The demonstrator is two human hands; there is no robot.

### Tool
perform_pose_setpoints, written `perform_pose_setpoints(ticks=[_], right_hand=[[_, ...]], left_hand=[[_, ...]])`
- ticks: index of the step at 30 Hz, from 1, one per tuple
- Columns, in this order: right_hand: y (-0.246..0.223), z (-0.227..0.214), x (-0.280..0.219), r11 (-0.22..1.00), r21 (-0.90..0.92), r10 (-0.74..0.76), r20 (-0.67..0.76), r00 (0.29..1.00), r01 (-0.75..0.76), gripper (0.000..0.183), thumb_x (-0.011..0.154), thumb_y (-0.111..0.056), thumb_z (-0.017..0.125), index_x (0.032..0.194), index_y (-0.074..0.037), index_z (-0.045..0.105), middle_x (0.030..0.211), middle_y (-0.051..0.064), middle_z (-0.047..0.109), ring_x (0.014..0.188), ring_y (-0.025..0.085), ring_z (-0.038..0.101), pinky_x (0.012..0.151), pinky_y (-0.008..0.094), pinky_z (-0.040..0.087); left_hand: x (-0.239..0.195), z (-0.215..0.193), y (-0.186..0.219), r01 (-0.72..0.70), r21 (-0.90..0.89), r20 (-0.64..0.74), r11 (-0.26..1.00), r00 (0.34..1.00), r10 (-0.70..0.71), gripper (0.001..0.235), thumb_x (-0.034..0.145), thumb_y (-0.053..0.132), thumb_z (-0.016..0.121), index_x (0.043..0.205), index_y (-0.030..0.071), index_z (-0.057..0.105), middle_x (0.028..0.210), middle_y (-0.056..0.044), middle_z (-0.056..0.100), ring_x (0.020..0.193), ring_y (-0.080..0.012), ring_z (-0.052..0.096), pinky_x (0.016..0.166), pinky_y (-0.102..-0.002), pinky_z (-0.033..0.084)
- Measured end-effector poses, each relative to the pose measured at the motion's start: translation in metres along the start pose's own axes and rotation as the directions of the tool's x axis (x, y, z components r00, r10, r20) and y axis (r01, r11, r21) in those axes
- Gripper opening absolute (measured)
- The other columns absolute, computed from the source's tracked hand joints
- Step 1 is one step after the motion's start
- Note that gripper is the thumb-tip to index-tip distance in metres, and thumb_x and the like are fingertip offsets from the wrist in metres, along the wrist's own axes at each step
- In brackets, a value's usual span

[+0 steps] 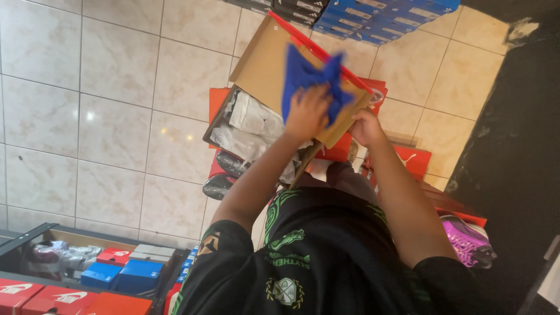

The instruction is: Cleaning dust off various shoe boxes using a blue cleaning cloth.

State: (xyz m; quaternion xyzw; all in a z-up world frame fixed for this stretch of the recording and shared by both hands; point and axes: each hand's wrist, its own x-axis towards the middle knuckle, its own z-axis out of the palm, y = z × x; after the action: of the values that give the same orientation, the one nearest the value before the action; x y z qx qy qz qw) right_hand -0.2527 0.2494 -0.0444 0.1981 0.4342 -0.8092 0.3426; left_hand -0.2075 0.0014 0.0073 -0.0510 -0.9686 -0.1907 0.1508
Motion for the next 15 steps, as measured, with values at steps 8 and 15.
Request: perform_pose_setpoints(ticks=[8, 15], right_hand=[[0.008, -0.021, -0.009, 0.983, -0.159, -0.081, 0.04, 0.996, 0.086, 0.076, 0.072, 0.005, 0.056, 0.147, -0.006, 0.049, 0.128, 0.017, 0.065, 0.112, 0.04, 0.068, 0.094, 0.063, 0.057], [-0.004, 0.047, -0.058, 0.944, -0.278, -0.192, -0.02, 0.981, 0.179, 0.056, 0.077, 0.0, 0.064, 0.133, -0.001, 0.056, 0.107, 0.008, 0.064, 0.091, 0.026, 0.07, 0.067, 0.044, 0.065]], left_hand=[[0.004, 0.015, -0.091, -0.172, -0.043, -0.1, 0.984, 0.981, 0.167, 0.047, 0.097, 0.052, 0.049, 0.132, 0.023, 0.062, 0.135, -0.005, 0.058, 0.132, -0.026, 0.046, 0.101, -0.054, 0.034], [0.008, -0.068, -0.078, 0.042, -0.218, -0.216, 0.975, 0.972, -0.09, 0.052, 0.076, 0.018, 0.081, 0.125, 0.025, 0.066, 0.138, 0.003, 0.059, 0.12, -0.0222, 0.058, 0.091, -0.044, 0.042]])
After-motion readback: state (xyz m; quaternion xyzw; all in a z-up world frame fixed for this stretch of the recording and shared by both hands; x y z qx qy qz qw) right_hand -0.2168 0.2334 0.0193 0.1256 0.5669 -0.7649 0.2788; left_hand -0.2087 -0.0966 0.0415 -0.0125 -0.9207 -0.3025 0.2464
